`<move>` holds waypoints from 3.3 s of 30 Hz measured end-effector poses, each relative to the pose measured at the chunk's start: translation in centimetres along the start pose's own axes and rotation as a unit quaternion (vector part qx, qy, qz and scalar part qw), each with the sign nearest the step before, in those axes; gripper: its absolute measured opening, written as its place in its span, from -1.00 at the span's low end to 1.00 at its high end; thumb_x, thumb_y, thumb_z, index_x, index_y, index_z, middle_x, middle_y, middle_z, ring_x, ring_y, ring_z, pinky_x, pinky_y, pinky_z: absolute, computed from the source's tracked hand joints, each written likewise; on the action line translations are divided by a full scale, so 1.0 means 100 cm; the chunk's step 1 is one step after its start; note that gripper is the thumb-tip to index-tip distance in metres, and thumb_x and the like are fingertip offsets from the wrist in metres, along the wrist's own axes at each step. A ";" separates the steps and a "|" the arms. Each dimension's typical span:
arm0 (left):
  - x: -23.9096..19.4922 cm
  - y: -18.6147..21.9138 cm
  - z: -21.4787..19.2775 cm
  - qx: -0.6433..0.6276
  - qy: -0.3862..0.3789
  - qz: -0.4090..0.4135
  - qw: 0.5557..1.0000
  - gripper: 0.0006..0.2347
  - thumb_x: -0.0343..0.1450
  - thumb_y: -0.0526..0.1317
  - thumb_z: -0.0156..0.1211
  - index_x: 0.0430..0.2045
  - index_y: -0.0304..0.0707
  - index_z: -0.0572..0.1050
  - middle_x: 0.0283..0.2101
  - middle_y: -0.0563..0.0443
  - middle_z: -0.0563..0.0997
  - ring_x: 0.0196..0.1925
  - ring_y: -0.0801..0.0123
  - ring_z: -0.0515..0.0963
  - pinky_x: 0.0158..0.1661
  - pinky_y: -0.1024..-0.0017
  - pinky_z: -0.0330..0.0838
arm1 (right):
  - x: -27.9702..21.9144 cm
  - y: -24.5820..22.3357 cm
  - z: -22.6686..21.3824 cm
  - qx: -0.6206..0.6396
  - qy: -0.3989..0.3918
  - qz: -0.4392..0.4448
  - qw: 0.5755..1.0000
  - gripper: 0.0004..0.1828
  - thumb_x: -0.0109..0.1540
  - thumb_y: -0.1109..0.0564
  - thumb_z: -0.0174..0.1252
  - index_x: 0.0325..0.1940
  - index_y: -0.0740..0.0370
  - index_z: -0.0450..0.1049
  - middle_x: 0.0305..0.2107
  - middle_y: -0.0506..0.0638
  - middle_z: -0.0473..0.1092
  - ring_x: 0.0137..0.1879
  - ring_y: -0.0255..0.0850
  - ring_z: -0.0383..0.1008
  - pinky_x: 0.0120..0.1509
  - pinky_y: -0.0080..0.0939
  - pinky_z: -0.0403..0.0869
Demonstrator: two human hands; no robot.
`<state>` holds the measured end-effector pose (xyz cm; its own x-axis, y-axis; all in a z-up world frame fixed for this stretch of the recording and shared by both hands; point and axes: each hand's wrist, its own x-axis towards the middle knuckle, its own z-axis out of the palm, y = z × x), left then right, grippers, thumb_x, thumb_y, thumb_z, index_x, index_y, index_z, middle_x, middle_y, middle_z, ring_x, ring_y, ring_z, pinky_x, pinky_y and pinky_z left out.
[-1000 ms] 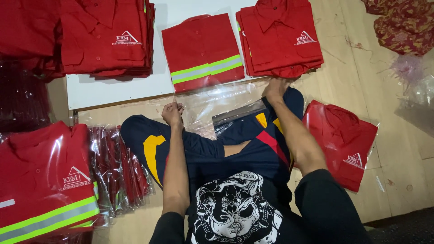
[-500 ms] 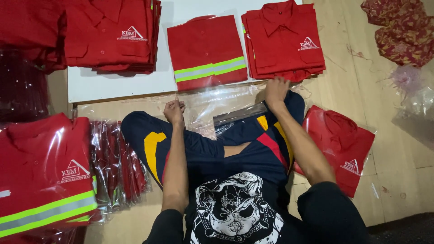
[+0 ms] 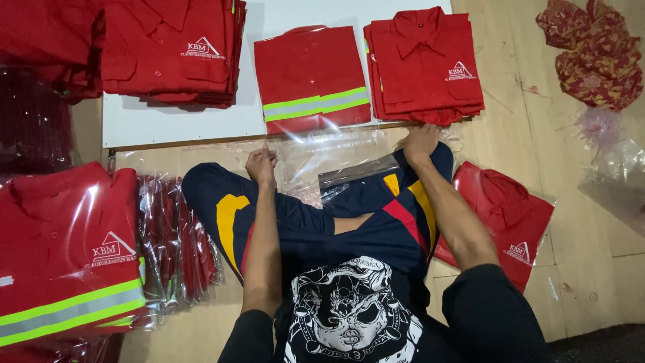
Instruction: Packing red shirts into clear plastic bags and sealing them for distribution.
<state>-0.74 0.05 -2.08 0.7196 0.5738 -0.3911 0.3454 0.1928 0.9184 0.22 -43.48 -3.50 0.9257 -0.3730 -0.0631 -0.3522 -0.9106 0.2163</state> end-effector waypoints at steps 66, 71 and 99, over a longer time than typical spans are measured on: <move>0.054 0.066 -0.040 0.438 -0.222 0.591 0.640 -0.88 0.36 -0.37 0.37 -0.33 -0.08 0.64 -0.24 0.08 0.68 -0.09 0.26 0.67 -0.03 0.32 0.51 | -0.019 -0.036 -0.058 0.222 0.178 -0.473 0.834 -0.67 0.32 0.14 0.15 0.17 0.18 0.35 -0.15 0.09 0.44 0.13 -0.05 0.48 0.21 -0.07 0.42; 0.032 0.095 -0.042 0.438 -0.222 0.564 0.664 -0.92 0.34 -0.40 0.38 -0.48 -0.15 0.63 -0.38 0.05 0.69 -0.26 0.22 0.70 -0.12 0.32 0.55 | -0.020 -0.029 -0.064 0.214 0.190 -0.474 0.833 -0.85 0.33 0.11 0.15 -0.03 0.11 0.42 0.00 -0.07 0.43 0.18 -0.17 0.43 0.22 -0.11 0.36; 0.066 0.062 -0.033 0.220 -0.261 0.218 0.914 -0.95 0.42 -0.39 0.36 -0.31 -0.27 0.64 -0.31 -0.18 0.49 -0.22 0.00 0.67 -0.17 0.16 0.66 | -0.020 -0.063 -0.052 0.595 0.031 -0.128 0.793 -0.91 0.44 0.05 0.14 -0.08 0.06 0.51 -0.35 0.05 0.52 -0.16 -0.01 0.57 -0.03 0.00 0.50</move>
<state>4.17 7.68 1.26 0.9965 0.0398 -0.0733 0.0828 -0.3687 0.9258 1.34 -36.05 0.29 0.9800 -0.1720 0.0997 0.0022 -0.4922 -0.8705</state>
